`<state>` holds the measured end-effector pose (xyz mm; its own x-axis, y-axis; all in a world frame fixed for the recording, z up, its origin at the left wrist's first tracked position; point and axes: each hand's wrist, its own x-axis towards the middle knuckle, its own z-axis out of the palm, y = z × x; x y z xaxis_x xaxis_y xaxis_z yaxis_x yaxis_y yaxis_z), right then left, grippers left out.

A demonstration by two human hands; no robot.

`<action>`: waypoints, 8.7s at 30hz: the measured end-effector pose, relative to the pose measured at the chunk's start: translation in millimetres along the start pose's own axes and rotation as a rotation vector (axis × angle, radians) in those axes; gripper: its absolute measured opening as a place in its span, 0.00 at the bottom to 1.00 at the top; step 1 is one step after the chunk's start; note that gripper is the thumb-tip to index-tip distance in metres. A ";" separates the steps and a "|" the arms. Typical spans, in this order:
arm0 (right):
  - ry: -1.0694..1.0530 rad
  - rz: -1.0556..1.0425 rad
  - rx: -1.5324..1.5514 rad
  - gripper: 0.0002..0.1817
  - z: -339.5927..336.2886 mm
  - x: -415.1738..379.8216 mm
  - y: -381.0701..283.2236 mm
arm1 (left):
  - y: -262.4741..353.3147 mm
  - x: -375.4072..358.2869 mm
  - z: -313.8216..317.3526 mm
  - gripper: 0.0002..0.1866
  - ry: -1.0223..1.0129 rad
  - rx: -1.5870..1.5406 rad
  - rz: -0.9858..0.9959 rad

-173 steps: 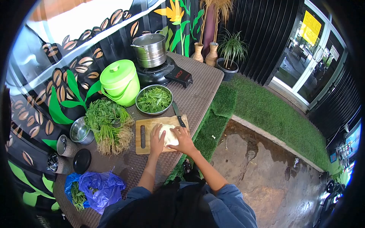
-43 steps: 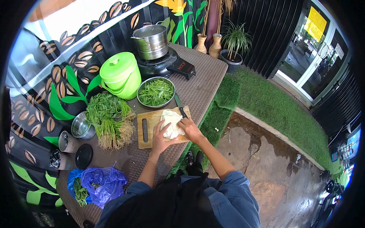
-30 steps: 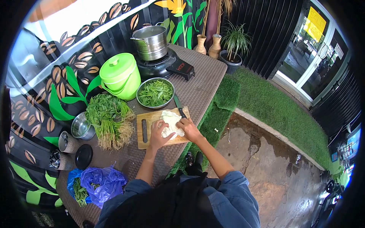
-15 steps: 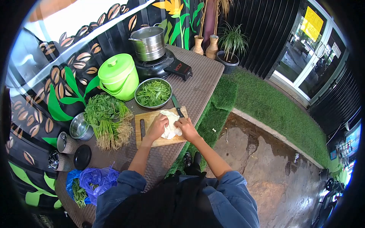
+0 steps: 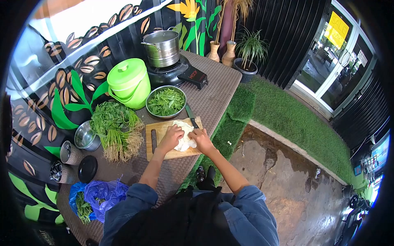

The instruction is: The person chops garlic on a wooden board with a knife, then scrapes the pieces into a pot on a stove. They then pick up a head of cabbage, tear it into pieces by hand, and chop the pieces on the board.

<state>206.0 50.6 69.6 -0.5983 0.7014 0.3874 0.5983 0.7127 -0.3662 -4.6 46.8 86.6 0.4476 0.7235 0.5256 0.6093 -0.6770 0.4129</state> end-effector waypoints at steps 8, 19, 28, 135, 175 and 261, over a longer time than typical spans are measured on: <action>0.046 -0.039 -0.013 0.23 5.5 -0.4 5.8 | 2.2 -12.0 5.6 0.09 0.192 -0.077 0.005; 0.007 0.004 0.042 0.23 -0.7 1.4 0.8 | 12.4 -35.4 4.7 0.08 0.245 -0.156 -0.170; 0.016 0.007 0.023 0.24 2.5 1.9 2.1 | 18.1 -52.3 0.6 0.13 0.307 -0.330 -0.460; 0.210 0.039 0.109 0.26 24.6 -24.2 -28.1 | 45.2 -45.1 9.9 0.24 0.120 0.028 -0.297; 0.314 0.055 0.215 0.20 41.0 -31.6 -13.9 | 36.1 -55.0 11.4 0.23 0.093 0.070 -0.187; 0.326 0.286 0.546 0.25 36.6 -34.9 -26.7 | 41.3 -70.5 45.5 0.24 0.236 0.314 -0.296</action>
<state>191.4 7.5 34.9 -0.2157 0.8837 0.4155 0.3033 0.4651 -0.8317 18.7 -26.0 32.8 0.0867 0.8036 0.5889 0.8719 -0.3472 0.3453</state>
